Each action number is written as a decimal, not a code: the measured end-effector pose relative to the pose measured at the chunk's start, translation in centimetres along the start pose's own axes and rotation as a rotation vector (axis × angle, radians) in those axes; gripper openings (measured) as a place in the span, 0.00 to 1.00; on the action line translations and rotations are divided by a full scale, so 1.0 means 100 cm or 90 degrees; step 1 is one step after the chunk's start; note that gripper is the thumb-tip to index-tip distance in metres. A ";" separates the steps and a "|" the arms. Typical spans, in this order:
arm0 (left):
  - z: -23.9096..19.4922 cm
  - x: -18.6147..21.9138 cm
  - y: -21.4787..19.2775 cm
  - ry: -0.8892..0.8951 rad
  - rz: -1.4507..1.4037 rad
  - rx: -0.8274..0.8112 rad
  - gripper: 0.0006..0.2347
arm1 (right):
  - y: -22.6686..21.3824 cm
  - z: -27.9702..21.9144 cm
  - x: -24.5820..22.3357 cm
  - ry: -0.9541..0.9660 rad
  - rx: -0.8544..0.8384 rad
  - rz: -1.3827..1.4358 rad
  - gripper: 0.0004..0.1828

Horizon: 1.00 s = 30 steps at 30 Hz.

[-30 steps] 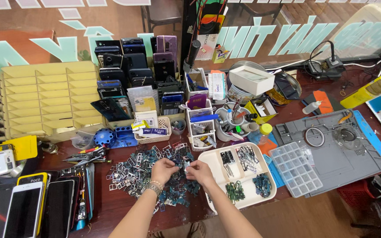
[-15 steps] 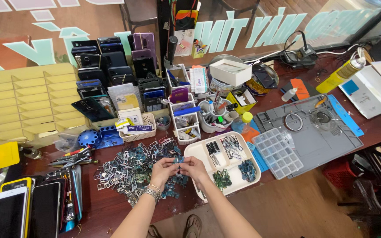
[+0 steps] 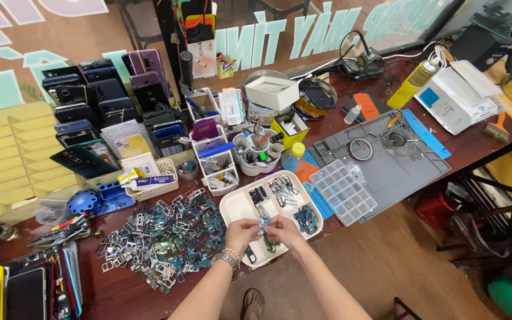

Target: The person sorts small electronic components from a pile on the table into a compartmentalized tray. They pick up individual pieces, examine them, and place them into specific sections of the tray.

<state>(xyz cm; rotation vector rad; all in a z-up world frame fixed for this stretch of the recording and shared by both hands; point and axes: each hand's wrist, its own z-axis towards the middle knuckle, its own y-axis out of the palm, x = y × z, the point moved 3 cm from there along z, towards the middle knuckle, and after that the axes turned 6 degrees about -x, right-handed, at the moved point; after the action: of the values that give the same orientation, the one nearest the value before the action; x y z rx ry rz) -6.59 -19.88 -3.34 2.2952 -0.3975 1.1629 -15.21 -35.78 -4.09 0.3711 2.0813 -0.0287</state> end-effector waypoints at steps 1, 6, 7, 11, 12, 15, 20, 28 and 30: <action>0.002 0.001 0.012 -0.007 0.085 0.029 0.06 | -0.016 -0.003 0.001 0.000 0.021 -0.011 0.08; 0.016 -0.005 0.073 -0.020 0.264 0.113 0.05 | -0.085 -0.026 -0.011 -0.010 0.280 -0.227 0.09; 0.023 -0.009 0.083 -0.020 0.264 0.111 0.04 | -0.092 -0.030 -0.018 -0.026 0.311 -0.303 0.09; 0.048 -0.029 0.114 -0.017 0.245 0.142 0.04 | -0.099 -0.048 -0.052 -0.063 0.355 -0.443 0.13; 0.053 -0.034 0.120 -0.015 0.235 0.159 0.04 | -0.096 -0.052 -0.059 -0.067 0.348 -0.436 0.14; 0.059 -0.042 0.132 -0.013 0.316 0.230 0.03 | -0.086 -0.064 -0.083 -0.147 0.381 -0.552 0.17; 0.043 -0.024 0.141 0.237 0.582 0.213 0.05 | -0.077 -0.074 -0.098 -0.130 0.354 -0.578 0.12; 0.008 0.035 0.109 0.048 0.334 0.130 0.07 | -0.029 -0.046 -0.117 -0.233 0.266 -0.486 0.08; 0.001 0.056 0.082 0.111 0.359 0.165 0.08 | -0.006 -0.033 -0.119 -0.243 0.234 -0.430 0.07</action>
<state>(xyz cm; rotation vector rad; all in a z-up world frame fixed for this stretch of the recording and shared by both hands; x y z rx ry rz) -7.23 -26.77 3.80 2.3391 -0.9130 1.7605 -12.56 -38.75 7.57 -0.1318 1.7266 -0.8267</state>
